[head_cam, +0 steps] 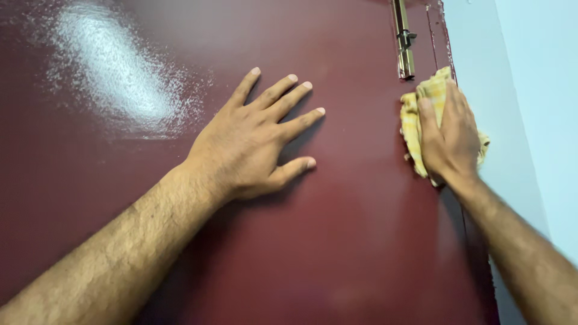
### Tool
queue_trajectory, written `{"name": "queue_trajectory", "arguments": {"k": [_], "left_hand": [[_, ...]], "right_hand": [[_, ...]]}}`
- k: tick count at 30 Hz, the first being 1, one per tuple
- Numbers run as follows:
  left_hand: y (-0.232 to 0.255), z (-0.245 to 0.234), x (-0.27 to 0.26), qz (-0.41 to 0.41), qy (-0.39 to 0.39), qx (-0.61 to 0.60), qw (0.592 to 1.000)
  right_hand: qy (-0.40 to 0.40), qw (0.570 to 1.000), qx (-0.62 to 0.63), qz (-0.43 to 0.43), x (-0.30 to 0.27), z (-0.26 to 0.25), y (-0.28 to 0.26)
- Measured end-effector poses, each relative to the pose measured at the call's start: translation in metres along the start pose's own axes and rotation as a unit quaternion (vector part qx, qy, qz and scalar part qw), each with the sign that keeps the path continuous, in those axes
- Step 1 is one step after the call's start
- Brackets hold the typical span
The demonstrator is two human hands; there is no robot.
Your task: The person wipes the surface of a maroon door with a yellow cloth, moving systematically from the top edge down the sides and across the main panel. The person uses one hand to hold the cloth and the other to stabilize against the door while cleaning.
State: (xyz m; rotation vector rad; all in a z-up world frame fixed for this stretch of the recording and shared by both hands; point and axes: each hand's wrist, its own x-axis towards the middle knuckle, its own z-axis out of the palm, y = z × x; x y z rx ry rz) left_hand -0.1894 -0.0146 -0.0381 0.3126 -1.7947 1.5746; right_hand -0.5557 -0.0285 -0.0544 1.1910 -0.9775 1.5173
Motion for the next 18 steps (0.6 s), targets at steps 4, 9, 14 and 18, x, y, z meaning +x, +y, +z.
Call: {"name": "queue_trajectory", "arguments": {"k": [4, 9, 14, 18], "left_hand": [[0.003, -0.006, -0.009, -0.015, 0.077, 0.014, 0.997], [0.000, -0.011, -0.007, 0.015, 0.172, -0.051, 0.984], [0.032, -0.012, 0.000, 0.028, 0.260, -0.087, 0.961], [0.065, -0.006, 0.012, -0.001, 0.265, -0.111, 0.958]], "right_hand": [[0.033, 0.998, 0.014, 0.047, -0.026, 0.008, -0.062], [-0.023, 0.976, 0.094, -0.195, -0.069, 0.004, -0.165], [-0.044, 0.953, 0.102, -0.281, -0.050, 0.002, -0.197], [-0.006, 0.943, 0.139, -0.301, -0.044, 0.014, -0.201]]}}
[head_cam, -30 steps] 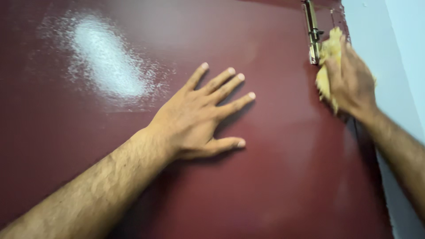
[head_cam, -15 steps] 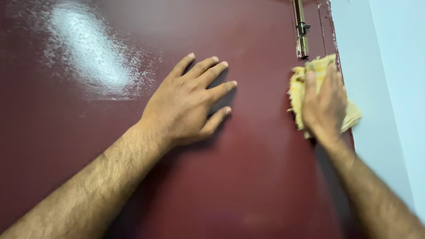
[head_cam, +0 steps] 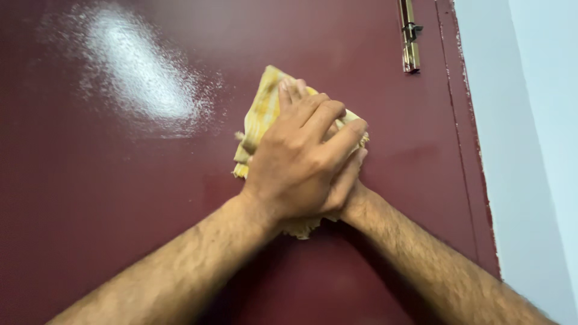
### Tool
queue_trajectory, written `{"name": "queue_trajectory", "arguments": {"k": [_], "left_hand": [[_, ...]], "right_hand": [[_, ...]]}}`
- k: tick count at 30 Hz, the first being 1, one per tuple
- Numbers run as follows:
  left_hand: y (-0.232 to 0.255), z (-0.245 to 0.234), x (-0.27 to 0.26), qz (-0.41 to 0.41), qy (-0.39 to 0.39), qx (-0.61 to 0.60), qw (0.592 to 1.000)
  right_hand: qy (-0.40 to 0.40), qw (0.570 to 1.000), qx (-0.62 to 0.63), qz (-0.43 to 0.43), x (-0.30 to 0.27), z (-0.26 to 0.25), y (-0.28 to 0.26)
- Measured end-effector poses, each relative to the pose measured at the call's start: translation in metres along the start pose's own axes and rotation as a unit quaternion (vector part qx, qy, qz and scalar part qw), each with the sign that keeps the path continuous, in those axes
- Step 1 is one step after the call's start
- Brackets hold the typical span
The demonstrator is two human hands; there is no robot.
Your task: The person wipes the surface of a maroon door with a yellow cloth, moving systematically from the top edge down the sides and across the main panel. The person uses one hand to hold the cloth and the other to stabilize against the door while cleaning.
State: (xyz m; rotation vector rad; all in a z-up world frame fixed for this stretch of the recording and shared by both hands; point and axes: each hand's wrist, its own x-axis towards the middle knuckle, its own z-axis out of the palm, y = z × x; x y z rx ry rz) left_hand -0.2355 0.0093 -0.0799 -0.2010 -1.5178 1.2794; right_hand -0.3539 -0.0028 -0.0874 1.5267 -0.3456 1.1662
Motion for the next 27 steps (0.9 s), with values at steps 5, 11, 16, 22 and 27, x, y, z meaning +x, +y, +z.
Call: {"name": "queue_trajectory", "arguments": {"k": [5, 11, 16, 22, 27], "left_hand": [[-0.002, -0.010, -0.015, -0.082, -0.025, -0.073, 0.994], [-0.002, -0.013, -0.026, -0.112, -0.118, 0.000, 0.987], [-0.017, -0.008, -0.016, -0.139, -0.215, 0.116, 0.960], [-0.016, 0.001, 0.033, -0.180, -0.441, 0.252, 0.842], [0.025, 0.034, 0.041, -0.093, -0.439, 0.184, 0.874]], "right_hand": [[-0.031, 0.986, -0.165, -0.027, -0.003, 0.006, -0.002], [-0.180, 0.962, 0.207, 0.010, -0.001, -0.024, 0.018], [-0.118, 0.950, 0.290, 0.024, -0.022, -0.046, 0.061], [0.040, 0.993, -0.061, 0.097, -0.063, -0.045, 0.124], [0.018, 0.972, -0.037, 0.230, -0.070, -0.041, 0.152]]}}
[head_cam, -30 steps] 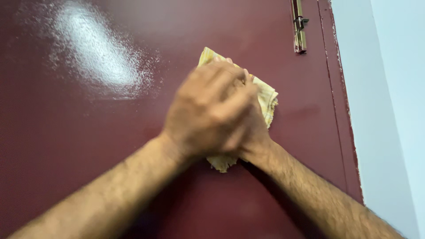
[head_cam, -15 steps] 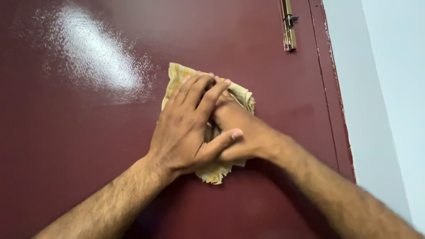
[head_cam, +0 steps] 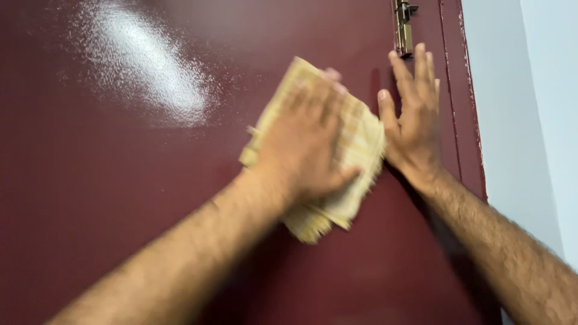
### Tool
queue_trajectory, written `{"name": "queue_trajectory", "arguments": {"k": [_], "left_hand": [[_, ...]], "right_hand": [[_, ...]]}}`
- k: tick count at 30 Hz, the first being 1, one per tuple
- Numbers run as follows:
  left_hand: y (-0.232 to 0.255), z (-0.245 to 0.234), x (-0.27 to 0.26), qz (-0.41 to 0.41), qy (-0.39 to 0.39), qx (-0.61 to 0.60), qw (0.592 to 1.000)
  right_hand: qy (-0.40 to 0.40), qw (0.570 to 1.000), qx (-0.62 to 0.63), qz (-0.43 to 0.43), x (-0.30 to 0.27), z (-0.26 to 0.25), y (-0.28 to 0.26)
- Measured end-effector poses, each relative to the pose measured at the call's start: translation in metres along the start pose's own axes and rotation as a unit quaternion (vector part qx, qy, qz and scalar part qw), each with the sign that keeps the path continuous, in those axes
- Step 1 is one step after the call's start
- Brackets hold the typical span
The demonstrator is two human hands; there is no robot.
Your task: The person wipes the surface of a maroon door with a yellow cloth, moving systematically from the top edge down the sides and across the main panel. The person uses one hand to hold the cloth and the other to stabilize against the door while cleaning.
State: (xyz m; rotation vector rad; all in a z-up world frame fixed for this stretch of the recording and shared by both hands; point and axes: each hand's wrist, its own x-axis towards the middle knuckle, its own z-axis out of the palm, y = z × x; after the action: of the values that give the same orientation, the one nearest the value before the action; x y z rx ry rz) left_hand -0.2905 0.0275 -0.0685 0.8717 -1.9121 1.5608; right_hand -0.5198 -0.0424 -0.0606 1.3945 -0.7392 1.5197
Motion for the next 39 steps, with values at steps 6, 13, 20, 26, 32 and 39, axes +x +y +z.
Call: {"name": "queue_trajectory", "arguments": {"k": [6, 13, 20, 26, 32, 39], "left_hand": [[0.039, 0.028, -0.009, 0.103, 0.064, -0.067, 0.990], [-0.060, 0.022, 0.017, -0.067, 0.095, -0.049, 0.992], [-0.022, 0.021, -0.006, -0.117, 0.144, -0.039, 0.982], [0.018, 0.025, -0.062, 0.180, 0.069, -0.136, 0.972], [-0.097, 0.006, -0.050, 0.004, 0.074, -0.047, 0.996], [-0.078, 0.010, -0.033, -0.199, 0.126, -0.034, 0.971]], "right_hand": [[-0.051, 0.998, -0.042, -0.003, 0.016, -0.008, 0.015], [-0.066, 0.995, -0.067, -0.038, 0.015, -0.009, 0.013], [-0.067, 0.994, -0.050, -0.074, 0.002, -0.017, 0.006], [-0.083, 0.990, -0.047, -0.103, -0.016, -0.020, 0.003], [-0.090, 0.989, -0.048, -0.109, -0.023, -0.023, -0.006], [-0.068, 0.996, -0.048, -0.043, -0.027, -0.006, -0.043]]}}
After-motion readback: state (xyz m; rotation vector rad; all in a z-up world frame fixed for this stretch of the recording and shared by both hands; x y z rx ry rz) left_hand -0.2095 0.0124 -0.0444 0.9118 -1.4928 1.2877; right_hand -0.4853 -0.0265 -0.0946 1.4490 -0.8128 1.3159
